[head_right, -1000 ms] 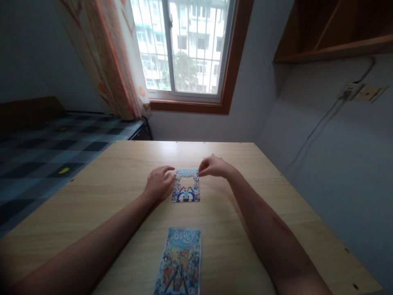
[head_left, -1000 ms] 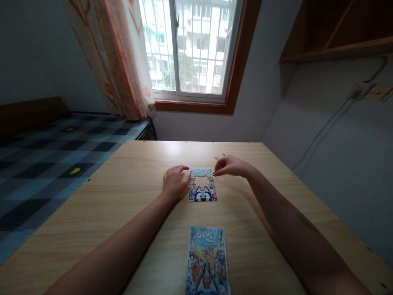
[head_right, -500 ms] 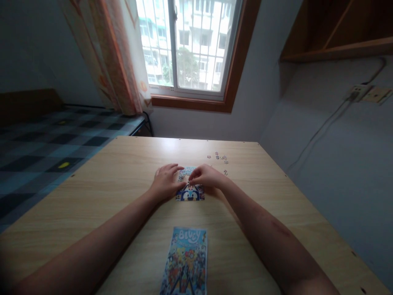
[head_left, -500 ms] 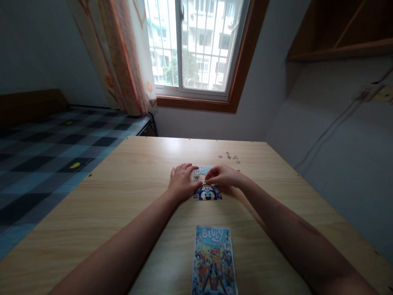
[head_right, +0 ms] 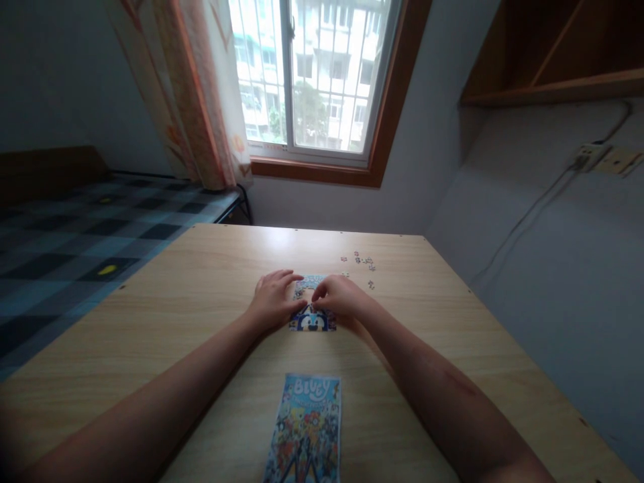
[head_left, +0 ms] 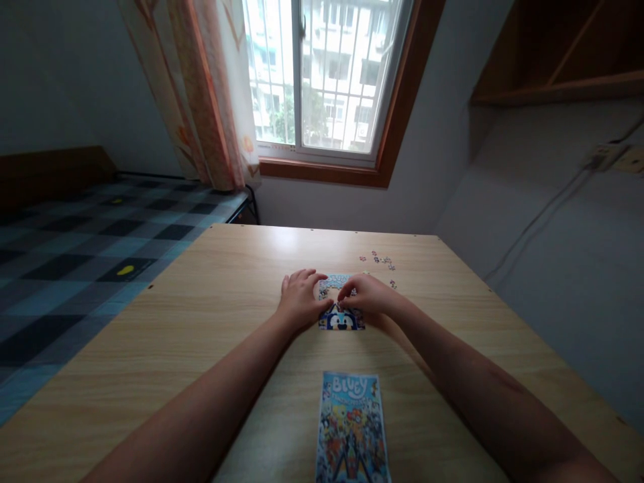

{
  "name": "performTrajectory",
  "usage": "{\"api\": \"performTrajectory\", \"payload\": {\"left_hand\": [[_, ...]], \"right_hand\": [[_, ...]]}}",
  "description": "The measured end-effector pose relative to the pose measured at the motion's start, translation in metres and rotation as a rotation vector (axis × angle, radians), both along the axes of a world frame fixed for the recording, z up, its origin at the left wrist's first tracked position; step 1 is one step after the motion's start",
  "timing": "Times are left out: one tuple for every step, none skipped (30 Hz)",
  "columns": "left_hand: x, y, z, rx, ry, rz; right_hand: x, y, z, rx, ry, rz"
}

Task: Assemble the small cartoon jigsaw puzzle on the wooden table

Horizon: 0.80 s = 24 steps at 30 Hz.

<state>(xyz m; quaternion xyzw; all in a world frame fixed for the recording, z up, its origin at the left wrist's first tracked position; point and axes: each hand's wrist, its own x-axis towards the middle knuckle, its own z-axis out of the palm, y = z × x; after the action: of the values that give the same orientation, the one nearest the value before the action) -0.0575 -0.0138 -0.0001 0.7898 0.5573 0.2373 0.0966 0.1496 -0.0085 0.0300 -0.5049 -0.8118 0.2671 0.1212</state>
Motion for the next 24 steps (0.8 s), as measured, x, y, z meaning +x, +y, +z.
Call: {"api": "performTrajectory", "payload": {"left_hand": [[0.0, 0.0, 0.0, 0.001, -0.001, -0.002], [0.0, 0.0, 0.0, 0.002, -0.003, -0.002], [0.0, 0.0, 0.0, 0.001, -0.003, -0.002], [0.0, 0.0, 0.0, -0.002, -0.004, -0.002], [0.0, 0.0, 0.0, -0.005, -0.004, 0.0], [0.0, 0.0, 0.0, -0.009, -0.003, 0.001], [0.0, -0.001, 0.0, -0.012, -0.001, 0.002], [0.001, -0.001, 0.0, -0.014, 0.002, 0.003], [0.001, -0.001, 0.0, -0.014, 0.005, 0.002], [0.001, -0.001, 0.0, -0.013, 0.008, 0.002], [0.001, -0.001, 0.0, -0.011, 0.012, 0.001], [0.001, -0.001, 0.001, -0.009, 0.015, 0.0], [0.001, -0.001, 0.001, -0.006, 0.018, -0.002], [0.001, -0.001, 0.001, -0.004, 0.022, -0.004], [0.001, -0.002, 0.002, -0.003, 0.028, -0.006], [0.001, -0.002, 0.002, -0.004, 0.037, -0.006], [0.001, -0.002, 0.003, -0.007, 0.047, -0.005], [0.001, -0.003, 0.003, -0.01, 0.057, -0.002], [0.002, -0.003, 0.004, -0.014, 0.066, 0.002], [0.002, -0.003, 0.004, -0.018, 0.071, 0.006], [0.003, -0.003, 0.004, -0.02, 0.074, 0.01], [0.003, -0.003, 0.004, -0.022, 0.075, 0.012], [0.003, -0.003, 0.004, -0.023, 0.077, 0.013], [0.003, -0.003, 0.003, -0.025, 0.08, 0.012]], "right_hand": [[0.0, -0.001, 0.0, 0.007, -0.018, 0.005], [-0.001, -0.001, 0.001, 0.022, -0.034, 0.006], [-0.001, -0.002, 0.001, 0.043, -0.047, 0.003], [-0.001, -0.002, 0.002, 0.066, -0.056, -0.004], [-0.002, -0.003, 0.003, 0.085, -0.065, -0.01], [-0.002, -0.004, 0.003, 0.099, -0.074, -0.014], [-0.003, -0.005, 0.004, 0.105, -0.084, -0.015], [-0.004, -0.006, 0.005, 0.104, -0.094, -0.015], [-0.005, -0.007, 0.005, 0.102, -0.104, -0.015], [-0.006, -0.007, 0.005, 0.1, -0.114, -0.014], [-0.006, -0.008, 0.005, 0.103, -0.12, -0.014], [-0.006, -0.008, 0.004, 0.109, -0.12, -0.012], [-0.006, -0.007, 0.005, 0.114, -0.111, -0.009], [-0.004, -0.006, 0.006, 0.118, -0.091, -0.007], [-0.002, -0.005, 0.008, 0.124, -0.059, -0.012], [0.002, -0.004, 0.012, 0.139, -0.016, -0.025], [0.006, -0.003, 0.019, 0.166, 0.036, -0.043], [0.011, -0.004, 0.028, 0.203, 0.093, -0.065], [0.015, -0.006, 0.038, 0.253, 0.155, -0.087], [0.018, -0.011, 0.051, 0.305, 0.22, -0.097], [0.021, -0.019, 0.065, 0.345, 0.296, -0.104], [0.021, -0.03, 0.08, 0.363, 0.375, -0.104], [0.021, -0.045, 0.095, 0.366, 0.459, -0.093], [0.019, -0.064, 0.11, 0.36, 0.537, -0.06]]}}
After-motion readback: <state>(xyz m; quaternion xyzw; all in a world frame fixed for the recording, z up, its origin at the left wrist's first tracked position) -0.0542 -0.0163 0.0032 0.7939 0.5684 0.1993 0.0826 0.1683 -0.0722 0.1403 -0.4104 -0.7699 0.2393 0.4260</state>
